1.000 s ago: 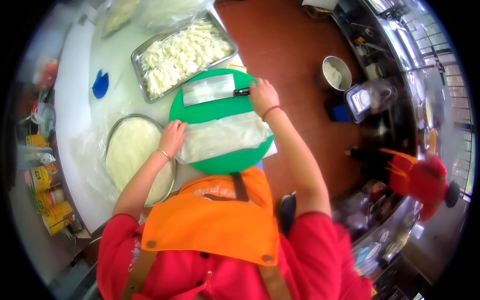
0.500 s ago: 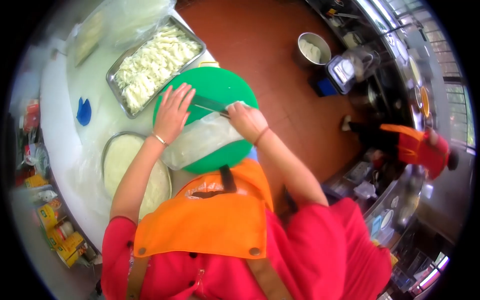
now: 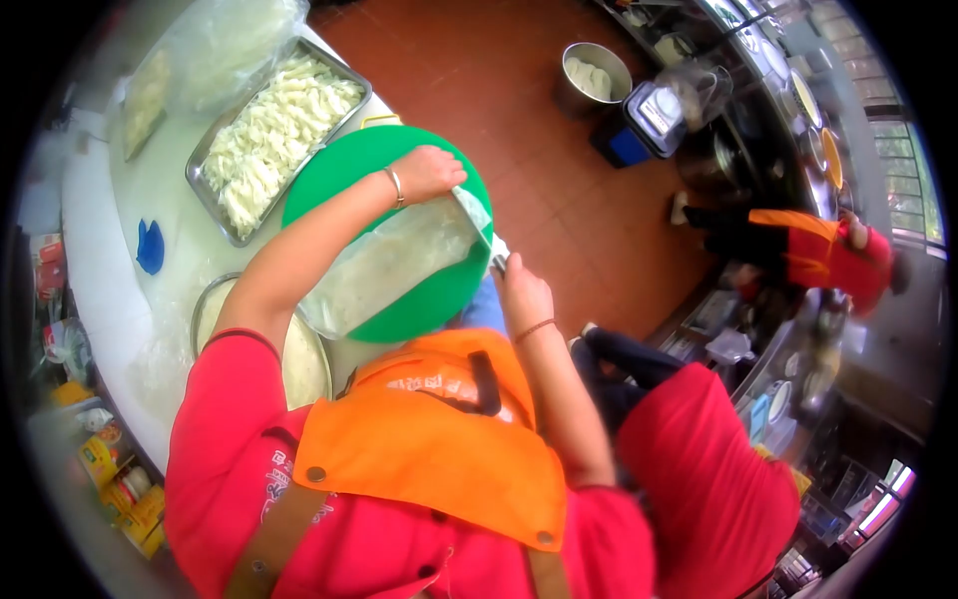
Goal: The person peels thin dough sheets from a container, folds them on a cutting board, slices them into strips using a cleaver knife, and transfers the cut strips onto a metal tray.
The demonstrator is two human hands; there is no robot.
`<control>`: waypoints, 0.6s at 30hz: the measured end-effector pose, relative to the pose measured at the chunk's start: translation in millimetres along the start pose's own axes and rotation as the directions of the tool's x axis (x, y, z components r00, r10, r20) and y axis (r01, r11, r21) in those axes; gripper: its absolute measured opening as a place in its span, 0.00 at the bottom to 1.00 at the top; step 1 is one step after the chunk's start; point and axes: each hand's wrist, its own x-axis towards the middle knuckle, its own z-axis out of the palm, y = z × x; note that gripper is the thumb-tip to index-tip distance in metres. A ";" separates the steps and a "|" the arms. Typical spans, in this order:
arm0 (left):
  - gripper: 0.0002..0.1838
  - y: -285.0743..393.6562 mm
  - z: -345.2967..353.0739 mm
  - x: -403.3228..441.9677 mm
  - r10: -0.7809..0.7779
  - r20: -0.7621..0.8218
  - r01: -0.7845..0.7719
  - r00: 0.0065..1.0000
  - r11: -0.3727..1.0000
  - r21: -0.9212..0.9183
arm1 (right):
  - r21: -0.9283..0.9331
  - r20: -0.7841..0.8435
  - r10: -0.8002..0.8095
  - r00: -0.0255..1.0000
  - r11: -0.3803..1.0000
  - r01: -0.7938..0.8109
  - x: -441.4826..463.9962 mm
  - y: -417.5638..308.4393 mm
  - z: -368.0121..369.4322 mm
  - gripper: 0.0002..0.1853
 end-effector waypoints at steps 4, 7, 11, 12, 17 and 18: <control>0.09 -4.7 -19.6 -1.6 0.000 -0.016 -0.001 1.000 1.000 -0.023 | 0.010 -0.055 -0.030 0.998 0.999 0.031 -4.7 -7.0 -2.9 0.17; 0.09 -3.1 -8.3 -14.9 -0.072 0.098 0.074 0.993 0.997 -0.016 | 0.058 0.004 -0.032 0.999 0.998 0.031 -2.4 -5.4 16.6 0.16; 0.09 -2.4 -4.7 -23.8 -0.060 -0.002 0.059 0.998 0.997 -0.053 | -0.005 0.027 -0.066 0.997 0.998 0.066 2.3 -22.7 -10.9 0.17; 0.09 -2.6 -14.2 -25.5 -0.053 -0.041 0.051 0.998 0.997 -0.053 | 0.012 0.016 -0.072 0.997 0.997 0.072 -4.3 -31.0 -20.1 0.17; 0.10 -10.7 -0.3 -29.2 -0.034 -0.018 0.034 0.999 0.999 0.005 | 0.031 -0.004 -0.065 0.998 0.997 0.065 4.3 -17.9 21.1 0.17; 0.10 -7.2 -4.3 -30.0 -0.034 -0.029 0.034 0.999 0.999 0.004 | 0.040 -0.003 -0.074 0.997 0.996 0.074 -1.9 -27.0 5.4 0.17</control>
